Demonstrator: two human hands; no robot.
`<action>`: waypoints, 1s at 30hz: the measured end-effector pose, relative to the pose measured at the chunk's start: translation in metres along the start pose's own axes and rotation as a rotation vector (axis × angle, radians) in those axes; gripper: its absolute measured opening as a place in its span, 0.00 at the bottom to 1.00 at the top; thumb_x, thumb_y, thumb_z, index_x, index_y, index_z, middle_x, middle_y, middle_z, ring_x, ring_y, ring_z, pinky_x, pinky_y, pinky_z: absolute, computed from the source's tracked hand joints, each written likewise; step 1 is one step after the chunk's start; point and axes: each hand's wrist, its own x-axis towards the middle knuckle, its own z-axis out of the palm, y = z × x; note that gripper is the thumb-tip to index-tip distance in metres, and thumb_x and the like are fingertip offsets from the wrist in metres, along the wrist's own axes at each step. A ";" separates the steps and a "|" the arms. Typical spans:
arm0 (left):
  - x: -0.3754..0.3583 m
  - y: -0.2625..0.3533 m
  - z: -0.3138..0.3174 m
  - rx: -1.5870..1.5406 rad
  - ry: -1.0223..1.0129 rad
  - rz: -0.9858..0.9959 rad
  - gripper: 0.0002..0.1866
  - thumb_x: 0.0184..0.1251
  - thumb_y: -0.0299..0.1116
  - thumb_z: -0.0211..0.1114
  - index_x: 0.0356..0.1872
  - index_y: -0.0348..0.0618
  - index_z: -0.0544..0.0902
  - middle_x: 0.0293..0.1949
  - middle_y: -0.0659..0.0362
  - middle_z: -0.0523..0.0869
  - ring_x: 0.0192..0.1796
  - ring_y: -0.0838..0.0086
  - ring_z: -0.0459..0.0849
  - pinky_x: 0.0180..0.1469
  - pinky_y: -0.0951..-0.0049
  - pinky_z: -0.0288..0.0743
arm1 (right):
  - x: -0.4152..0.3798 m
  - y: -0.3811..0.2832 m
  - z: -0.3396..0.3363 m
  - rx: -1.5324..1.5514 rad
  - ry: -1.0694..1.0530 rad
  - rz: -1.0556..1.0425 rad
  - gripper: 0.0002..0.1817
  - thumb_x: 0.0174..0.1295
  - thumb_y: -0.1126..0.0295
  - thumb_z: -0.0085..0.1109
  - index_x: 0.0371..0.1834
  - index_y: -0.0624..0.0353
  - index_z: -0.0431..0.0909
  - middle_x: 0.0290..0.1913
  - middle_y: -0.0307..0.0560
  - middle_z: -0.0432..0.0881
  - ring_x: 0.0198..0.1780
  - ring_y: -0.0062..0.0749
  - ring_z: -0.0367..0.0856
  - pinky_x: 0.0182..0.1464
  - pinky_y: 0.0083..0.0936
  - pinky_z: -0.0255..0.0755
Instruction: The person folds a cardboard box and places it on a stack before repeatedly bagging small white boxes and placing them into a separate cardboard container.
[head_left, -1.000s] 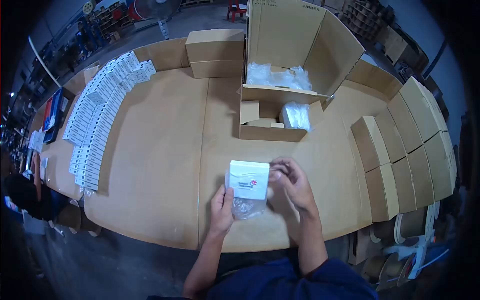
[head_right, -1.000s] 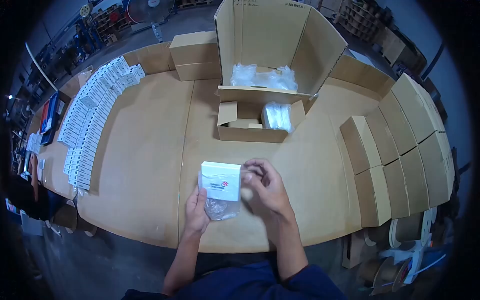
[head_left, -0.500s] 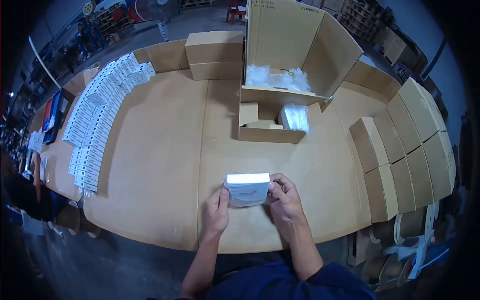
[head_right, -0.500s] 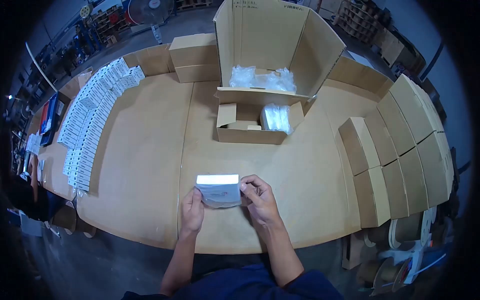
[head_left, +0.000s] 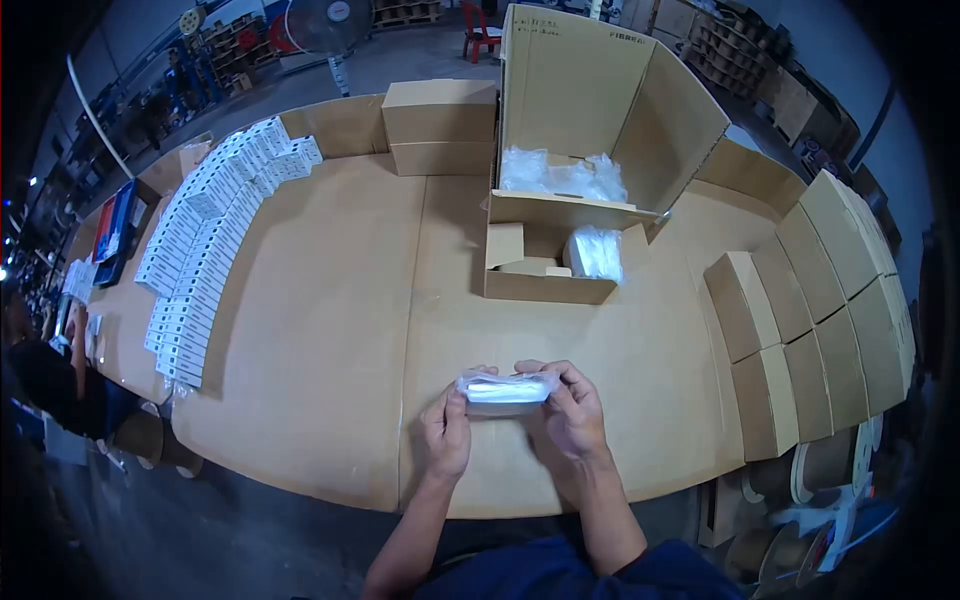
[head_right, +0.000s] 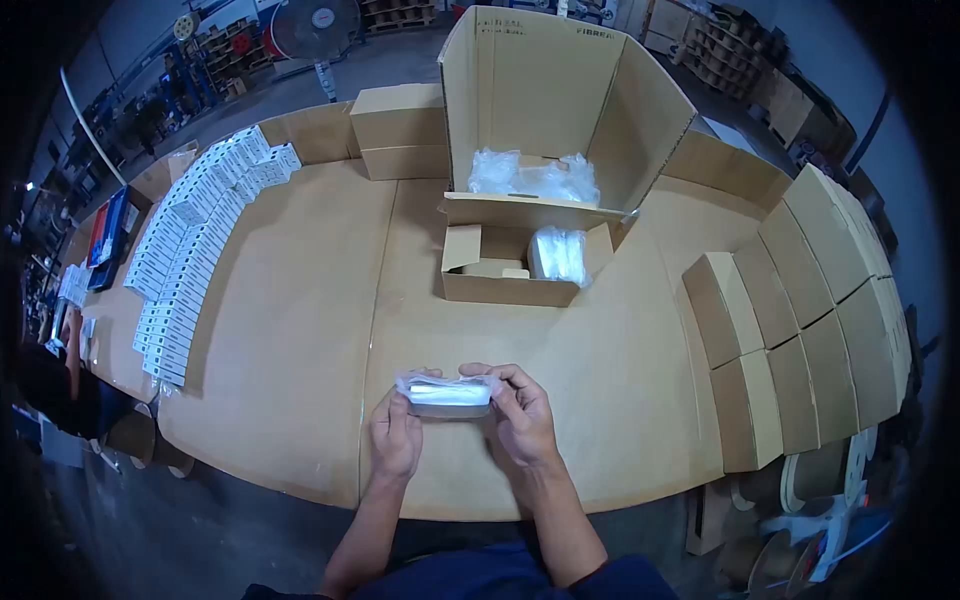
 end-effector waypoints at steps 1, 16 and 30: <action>-0.001 -0.003 0.000 -0.070 0.003 -0.023 0.25 0.89 0.39 0.47 0.64 0.24 0.79 0.59 0.48 0.87 0.63 0.65 0.83 0.70 0.67 0.72 | 0.000 -0.001 0.004 0.009 -0.019 -0.018 0.16 0.75 0.64 0.64 0.57 0.63 0.77 0.62 0.57 0.84 0.62 0.36 0.83 0.65 0.30 0.73; -0.002 0.008 0.002 0.212 -0.180 -0.117 0.16 0.86 0.34 0.54 0.64 0.35 0.78 0.59 0.54 0.83 0.60 0.73 0.83 0.62 0.69 0.81 | -0.010 0.000 0.005 -0.453 -0.039 -0.058 0.10 0.68 0.83 0.65 0.50 0.67 0.84 0.54 0.50 0.87 0.57 0.29 0.84 0.61 0.28 0.77; 0.005 0.007 0.000 0.023 0.015 -0.186 0.18 0.85 0.42 0.58 0.55 0.35 0.84 0.49 0.54 0.89 0.51 0.70 0.89 0.56 0.63 0.86 | 0.002 -0.025 -0.001 -0.685 -0.161 -0.386 0.13 0.62 0.79 0.72 0.49 0.59 0.91 0.66 0.56 0.83 0.61 0.45 0.84 0.67 0.39 0.75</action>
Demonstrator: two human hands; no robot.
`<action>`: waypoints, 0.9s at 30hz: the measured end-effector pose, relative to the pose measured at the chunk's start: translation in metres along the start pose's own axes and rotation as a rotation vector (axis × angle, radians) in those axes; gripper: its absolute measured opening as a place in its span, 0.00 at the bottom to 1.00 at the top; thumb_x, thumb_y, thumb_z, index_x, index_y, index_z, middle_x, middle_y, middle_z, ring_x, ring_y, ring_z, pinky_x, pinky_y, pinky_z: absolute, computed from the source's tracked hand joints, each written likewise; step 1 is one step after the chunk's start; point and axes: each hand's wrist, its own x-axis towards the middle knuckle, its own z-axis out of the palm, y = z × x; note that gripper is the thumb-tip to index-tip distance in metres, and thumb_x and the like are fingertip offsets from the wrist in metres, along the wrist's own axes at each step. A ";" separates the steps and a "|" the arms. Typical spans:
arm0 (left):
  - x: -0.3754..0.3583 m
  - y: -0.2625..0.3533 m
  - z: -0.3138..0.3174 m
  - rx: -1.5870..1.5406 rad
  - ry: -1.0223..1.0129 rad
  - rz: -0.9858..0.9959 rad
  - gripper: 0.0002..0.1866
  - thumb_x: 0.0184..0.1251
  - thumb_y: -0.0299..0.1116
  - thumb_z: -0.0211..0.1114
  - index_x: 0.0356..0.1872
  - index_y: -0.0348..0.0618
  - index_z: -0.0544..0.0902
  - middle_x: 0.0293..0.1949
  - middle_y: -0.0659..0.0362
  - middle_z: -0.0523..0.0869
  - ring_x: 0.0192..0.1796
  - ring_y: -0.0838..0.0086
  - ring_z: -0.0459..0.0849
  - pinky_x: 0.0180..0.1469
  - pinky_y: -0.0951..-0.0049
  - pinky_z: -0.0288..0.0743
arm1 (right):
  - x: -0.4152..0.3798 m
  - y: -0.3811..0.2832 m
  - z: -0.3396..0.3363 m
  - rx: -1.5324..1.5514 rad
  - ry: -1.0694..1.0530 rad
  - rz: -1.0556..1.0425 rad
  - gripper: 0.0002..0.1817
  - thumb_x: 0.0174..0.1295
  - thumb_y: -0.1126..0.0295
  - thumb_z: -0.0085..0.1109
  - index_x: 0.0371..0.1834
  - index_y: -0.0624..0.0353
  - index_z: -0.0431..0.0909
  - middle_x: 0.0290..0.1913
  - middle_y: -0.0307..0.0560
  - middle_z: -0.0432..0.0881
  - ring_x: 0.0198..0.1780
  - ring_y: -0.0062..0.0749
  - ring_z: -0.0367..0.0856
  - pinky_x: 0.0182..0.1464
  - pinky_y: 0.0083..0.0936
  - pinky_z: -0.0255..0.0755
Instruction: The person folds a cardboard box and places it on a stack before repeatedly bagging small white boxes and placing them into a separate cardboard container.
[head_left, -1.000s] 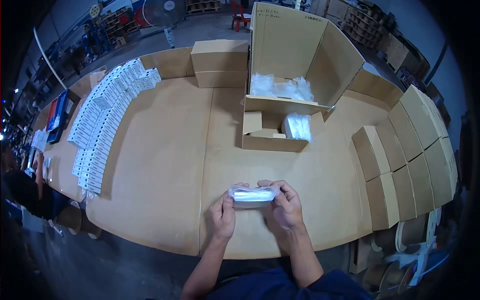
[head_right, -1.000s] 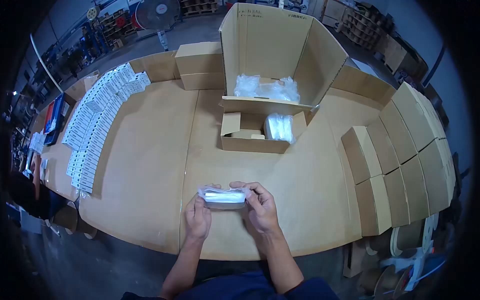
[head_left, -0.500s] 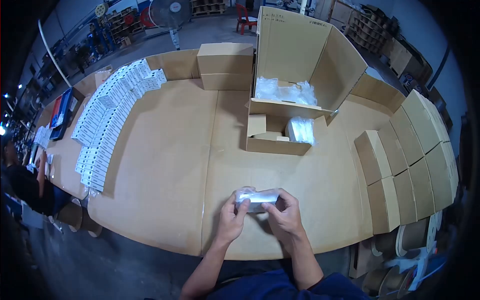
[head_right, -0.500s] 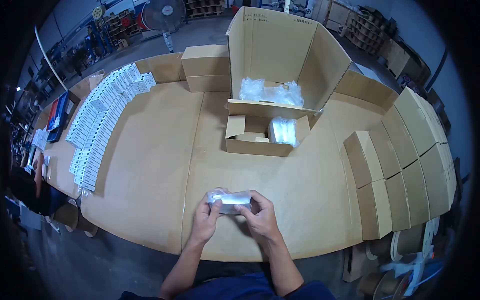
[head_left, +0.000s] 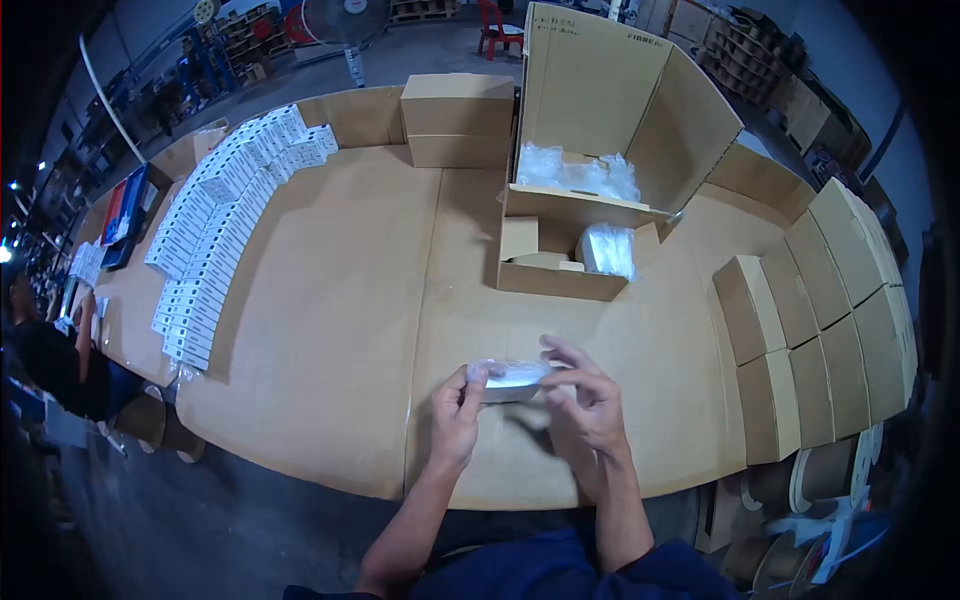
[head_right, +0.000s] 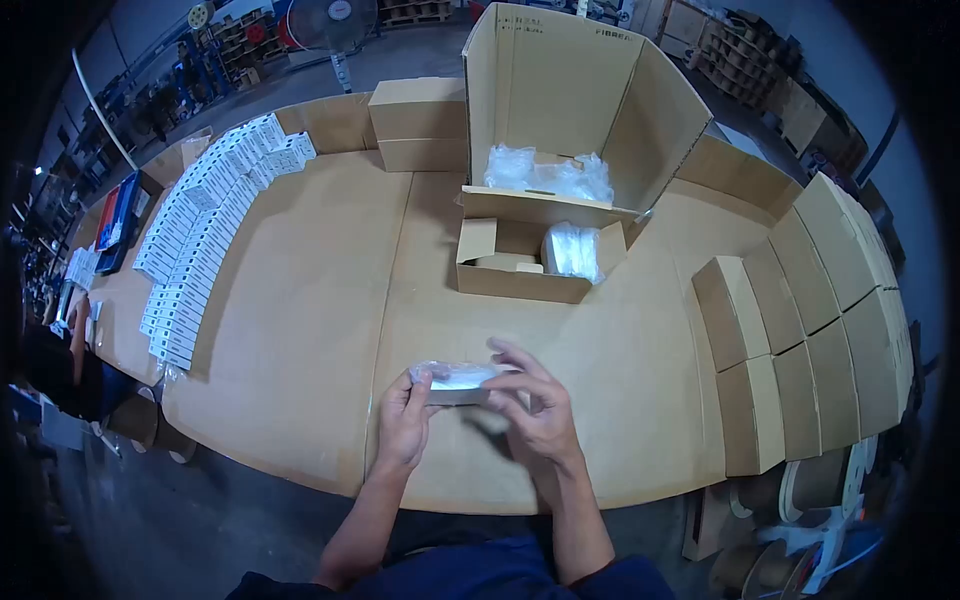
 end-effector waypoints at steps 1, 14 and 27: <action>0.000 -0.002 0.002 -0.008 0.003 0.012 0.18 0.85 0.42 0.58 0.55 0.35 0.84 0.49 0.54 0.89 0.51 0.70 0.89 0.56 0.63 0.87 | 0.000 -0.004 0.002 -0.081 -0.070 0.028 0.14 0.61 0.80 0.72 0.50 0.59 0.91 0.64 0.55 0.84 0.60 0.45 0.84 0.66 0.38 0.76; -0.001 -0.002 -0.008 -0.175 0.120 -0.190 0.17 0.87 0.38 0.50 0.67 0.45 0.73 0.53 0.51 0.83 0.53 0.62 0.90 0.52 0.58 0.90 | 0.006 -0.009 0.013 -0.357 -0.166 0.150 0.19 0.55 0.76 0.76 0.52 0.60 0.90 0.52 0.52 0.91 0.63 0.47 0.85 0.68 0.40 0.75; 0.003 0.024 -0.018 0.064 -0.253 -0.045 0.15 0.72 0.18 0.68 0.58 0.32 0.84 0.61 0.52 0.80 0.61 0.71 0.82 0.62 0.72 0.81 | 0.014 -0.012 -0.007 -0.606 -0.247 -0.065 0.22 0.53 0.74 0.76 0.54 0.54 0.87 0.72 0.46 0.78 0.77 0.57 0.67 0.76 0.47 0.65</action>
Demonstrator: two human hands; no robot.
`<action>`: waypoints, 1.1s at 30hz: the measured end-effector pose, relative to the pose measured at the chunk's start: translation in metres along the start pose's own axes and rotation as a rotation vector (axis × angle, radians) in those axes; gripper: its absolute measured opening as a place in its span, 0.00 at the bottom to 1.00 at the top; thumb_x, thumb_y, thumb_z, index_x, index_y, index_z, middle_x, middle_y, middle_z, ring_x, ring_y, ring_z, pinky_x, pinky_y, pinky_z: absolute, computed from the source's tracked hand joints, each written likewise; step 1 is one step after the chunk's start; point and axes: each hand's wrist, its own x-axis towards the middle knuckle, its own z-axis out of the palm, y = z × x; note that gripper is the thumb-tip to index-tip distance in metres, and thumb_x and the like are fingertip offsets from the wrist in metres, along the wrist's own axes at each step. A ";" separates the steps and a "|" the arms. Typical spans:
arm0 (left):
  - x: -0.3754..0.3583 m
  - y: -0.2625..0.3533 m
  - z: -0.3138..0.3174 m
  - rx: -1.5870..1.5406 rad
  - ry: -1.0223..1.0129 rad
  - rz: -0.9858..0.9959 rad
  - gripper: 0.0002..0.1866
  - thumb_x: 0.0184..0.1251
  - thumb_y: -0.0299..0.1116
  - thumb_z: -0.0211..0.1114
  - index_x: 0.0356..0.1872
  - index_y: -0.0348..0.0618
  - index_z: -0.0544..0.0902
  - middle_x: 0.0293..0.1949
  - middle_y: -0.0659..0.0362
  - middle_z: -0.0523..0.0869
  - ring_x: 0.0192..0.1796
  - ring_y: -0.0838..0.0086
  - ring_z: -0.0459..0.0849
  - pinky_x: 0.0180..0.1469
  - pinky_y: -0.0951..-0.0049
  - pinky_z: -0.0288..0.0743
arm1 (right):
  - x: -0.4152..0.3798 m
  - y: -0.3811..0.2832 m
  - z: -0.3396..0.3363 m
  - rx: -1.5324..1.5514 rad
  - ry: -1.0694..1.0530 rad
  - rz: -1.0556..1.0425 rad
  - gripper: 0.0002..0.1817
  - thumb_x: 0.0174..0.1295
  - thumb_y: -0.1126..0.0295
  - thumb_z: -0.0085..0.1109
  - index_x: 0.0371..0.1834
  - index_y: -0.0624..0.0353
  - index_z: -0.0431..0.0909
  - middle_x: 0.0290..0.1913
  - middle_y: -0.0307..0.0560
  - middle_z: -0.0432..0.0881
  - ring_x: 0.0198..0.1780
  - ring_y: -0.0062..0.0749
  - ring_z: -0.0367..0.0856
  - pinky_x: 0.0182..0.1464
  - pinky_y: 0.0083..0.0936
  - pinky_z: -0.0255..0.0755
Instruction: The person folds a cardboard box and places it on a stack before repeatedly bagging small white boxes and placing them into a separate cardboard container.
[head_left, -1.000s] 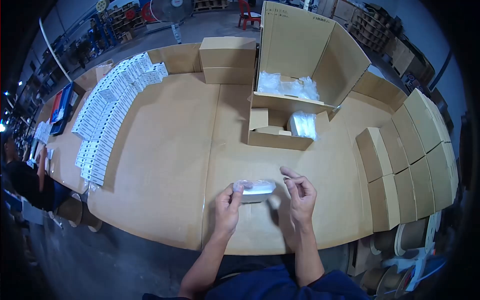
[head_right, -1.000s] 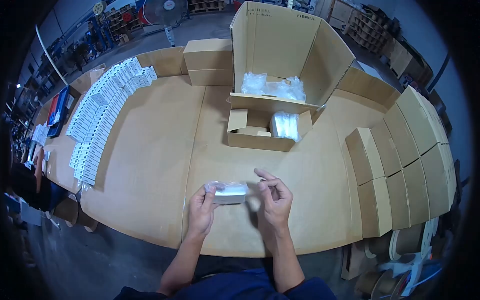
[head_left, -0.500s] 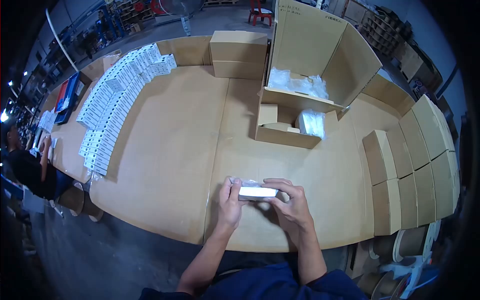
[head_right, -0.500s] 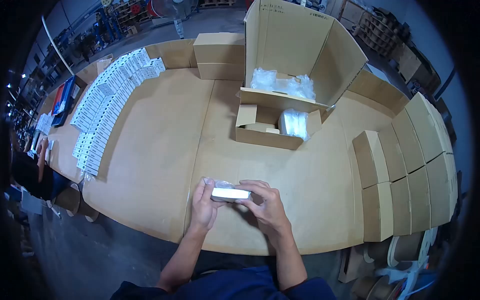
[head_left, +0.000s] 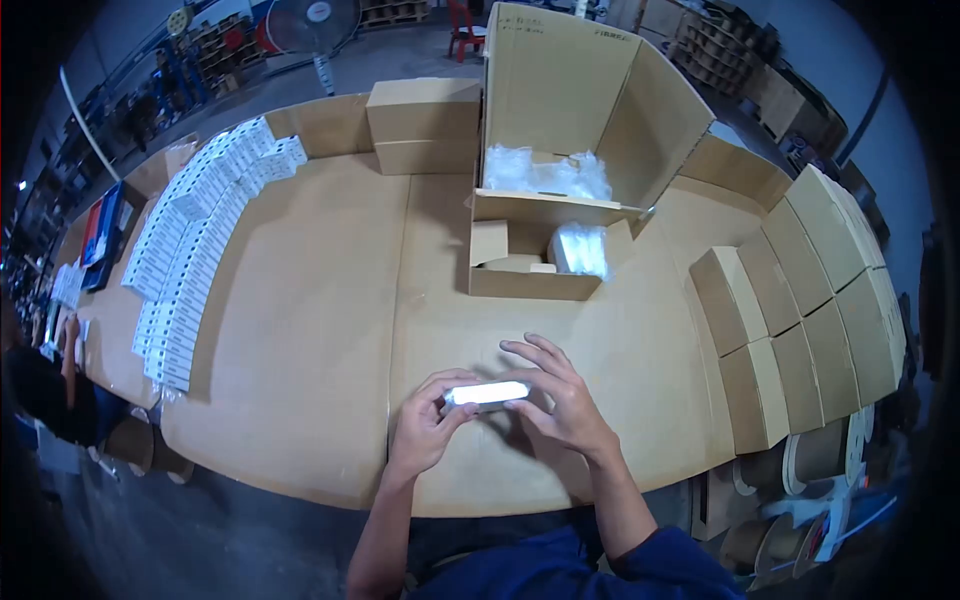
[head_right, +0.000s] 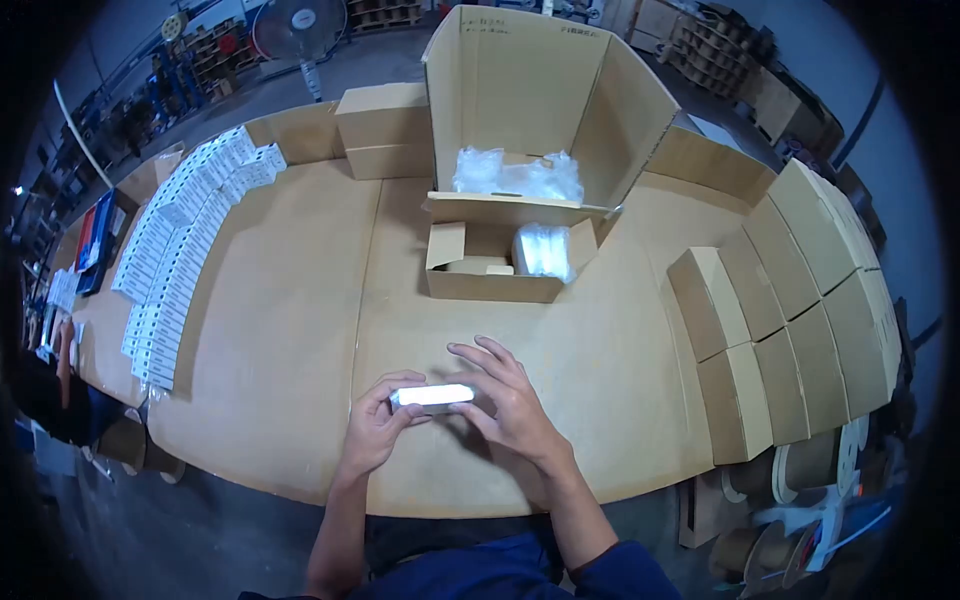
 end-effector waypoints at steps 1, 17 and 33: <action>0.002 0.000 0.001 0.008 0.008 -0.011 0.14 0.71 0.19 0.69 0.56 0.33 0.85 0.61 0.53 0.81 0.60 0.72 0.83 0.60 0.73 0.81 | 0.003 -0.007 -0.004 -0.127 0.024 -0.025 0.22 0.54 0.71 0.76 0.55 0.52 0.85 0.70 0.43 0.79 0.73 0.53 0.71 0.71 0.45 0.69; 0.112 0.038 0.044 1.183 -0.088 0.551 0.26 0.69 0.37 0.71 0.65 0.41 0.78 0.63 0.52 0.79 0.65 0.53 0.78 0.67 0.53 0.71 | 0.029 -0.001 -0.110 -0.320 0.203 0.157 0.08 0.62 0.76 0.69 0.41 0.59 0.79 0.38 0.51 0.83 0.36 0.53 0.85 0.37 0.43 0.78; 0.156 0.015 0.055 1.576 -0.169 0.764 0.25 0.64 0.37 0.72 0.62 0.47 0.80 0.60 0.54 0.79 0.65 0.58 0.75 0.66 0.55 0.69 | 0.094 0.037 -0.106 -0.395 0.305 0.023 0.10 0.65 0.76 0.67 0.44 0.62 0.75 0.41 0.58 0.81 0.38 0.59 0.85 0.42 0.48 0.81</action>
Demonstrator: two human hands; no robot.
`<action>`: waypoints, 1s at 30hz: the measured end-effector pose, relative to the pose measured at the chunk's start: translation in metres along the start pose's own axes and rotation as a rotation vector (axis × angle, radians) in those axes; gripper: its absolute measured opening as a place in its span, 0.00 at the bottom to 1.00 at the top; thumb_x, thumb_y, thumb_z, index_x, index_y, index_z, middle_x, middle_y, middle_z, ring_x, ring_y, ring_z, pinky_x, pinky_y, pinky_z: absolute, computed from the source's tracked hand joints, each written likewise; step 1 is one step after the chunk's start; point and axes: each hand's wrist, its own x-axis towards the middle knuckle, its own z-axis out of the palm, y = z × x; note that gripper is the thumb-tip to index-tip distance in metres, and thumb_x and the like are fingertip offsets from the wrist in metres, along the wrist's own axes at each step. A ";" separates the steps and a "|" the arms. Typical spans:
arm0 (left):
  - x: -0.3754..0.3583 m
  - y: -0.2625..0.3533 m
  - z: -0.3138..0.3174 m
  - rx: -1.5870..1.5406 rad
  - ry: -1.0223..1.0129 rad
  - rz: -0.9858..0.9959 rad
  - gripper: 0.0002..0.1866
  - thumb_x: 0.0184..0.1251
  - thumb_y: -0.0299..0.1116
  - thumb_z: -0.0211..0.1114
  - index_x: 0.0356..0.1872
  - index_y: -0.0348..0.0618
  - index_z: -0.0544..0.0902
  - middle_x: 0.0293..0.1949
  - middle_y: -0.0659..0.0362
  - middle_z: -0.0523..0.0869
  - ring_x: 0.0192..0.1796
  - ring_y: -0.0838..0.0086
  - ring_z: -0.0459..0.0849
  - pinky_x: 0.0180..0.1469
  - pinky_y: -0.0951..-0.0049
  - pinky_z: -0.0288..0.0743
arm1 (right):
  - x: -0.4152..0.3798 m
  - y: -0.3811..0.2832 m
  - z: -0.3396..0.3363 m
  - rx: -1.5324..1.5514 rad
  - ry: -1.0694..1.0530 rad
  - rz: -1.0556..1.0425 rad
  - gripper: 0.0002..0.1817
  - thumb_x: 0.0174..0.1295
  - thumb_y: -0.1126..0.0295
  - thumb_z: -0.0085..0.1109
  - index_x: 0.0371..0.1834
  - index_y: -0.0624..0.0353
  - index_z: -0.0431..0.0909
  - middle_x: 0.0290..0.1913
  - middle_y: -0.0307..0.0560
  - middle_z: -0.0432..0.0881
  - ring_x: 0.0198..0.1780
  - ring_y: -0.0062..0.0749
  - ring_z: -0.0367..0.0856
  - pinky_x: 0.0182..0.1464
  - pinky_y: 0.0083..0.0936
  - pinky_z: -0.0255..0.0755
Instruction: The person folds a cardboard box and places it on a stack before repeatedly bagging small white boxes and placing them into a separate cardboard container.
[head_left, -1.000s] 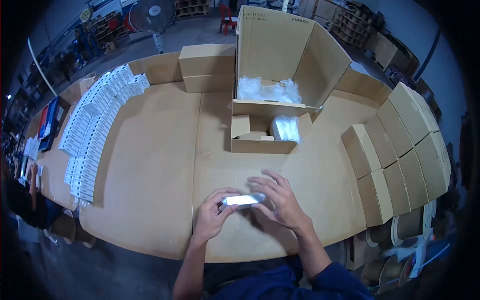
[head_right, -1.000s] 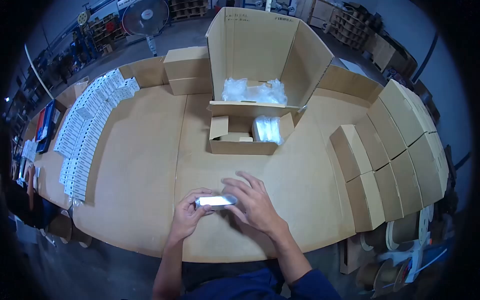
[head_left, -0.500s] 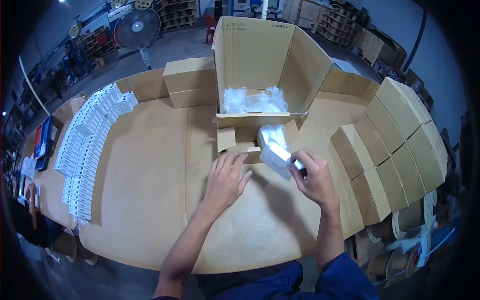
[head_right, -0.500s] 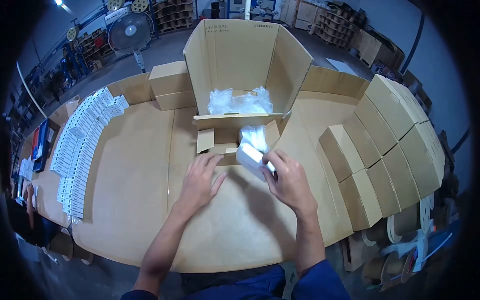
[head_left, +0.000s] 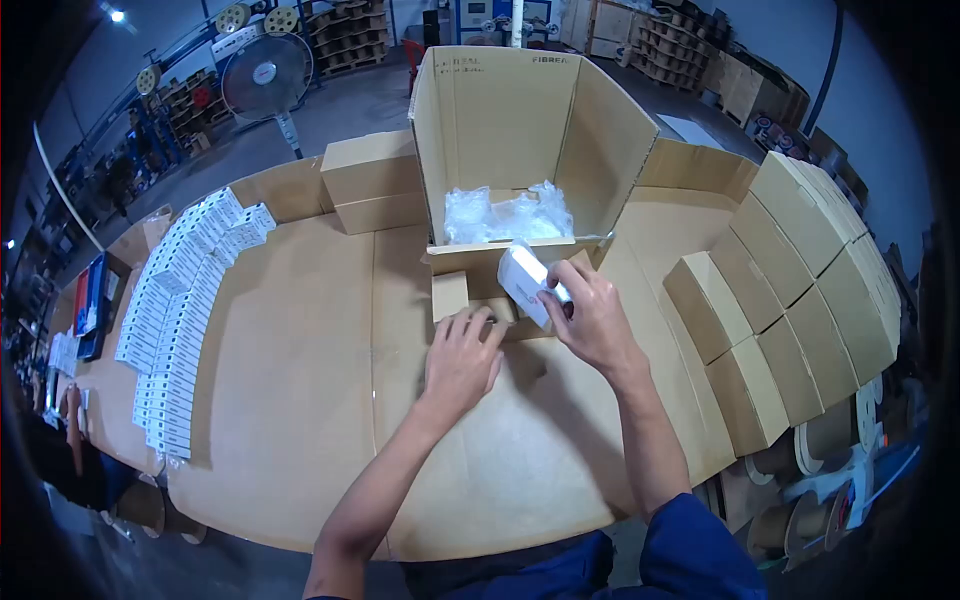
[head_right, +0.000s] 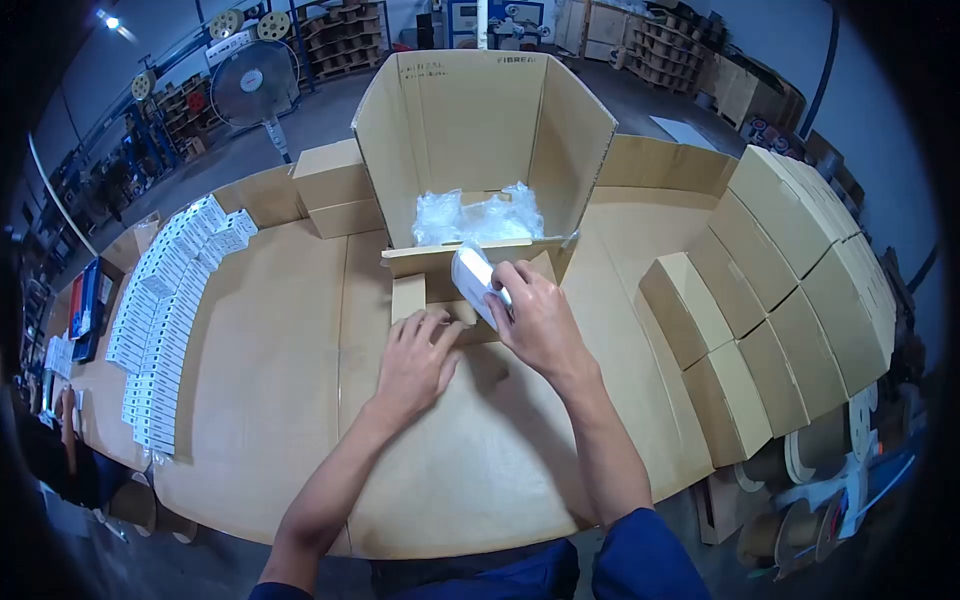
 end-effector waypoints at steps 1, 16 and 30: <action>-0.004 0.000 0.001 0.015 -0.031 0.004 0.26 0.64 0.38 0.72 0.64 0.48 0.79 0.61 0.54 0.78 0.66 0.58 0.74 0.66 0.56 0.68 | 0.001 0.001 0.007 -0.001 0.027 -0.003 0.10 0.65 0.76 0.67 0.44 0.62 0.75 0.41 0.58 0.81 0.38 0.58 0.85 0.41 0.48 0.81; -0.014 -0.006 0.002 0.017 -0.125 -0.011 0.32 0.64 0.42 0.72 0.71 0.63 0.78 0.72 0.49 0.70 0.75 0.42 0.65 0.73 0.46 0.66 | -0.017 0.026 0.078 -0.092 0.164 0.045 0.09 0.66 0.73 0.66 0.43 0.63 0.75 0.39 0.59 0.80 0.35 0.59 0.85 0.36 0.48 0.82; -0.028 -0.008 0.014 -0.076 -0.032 -0.097 0.37 0.59 0.34 0.72 0.74 0.68 0.77 0.76 0.42 0.67 0.78 0.22 0.54 0.80 0.31 0.51 | -0.013 0.018 0.100 -0.389 -0.002 0.304 0.08 0.64 0.70 0.64 0.35 0.65 0.86 0.46 0.63 0.83 0.33 0.61 0.88 0.35 0.53 0.83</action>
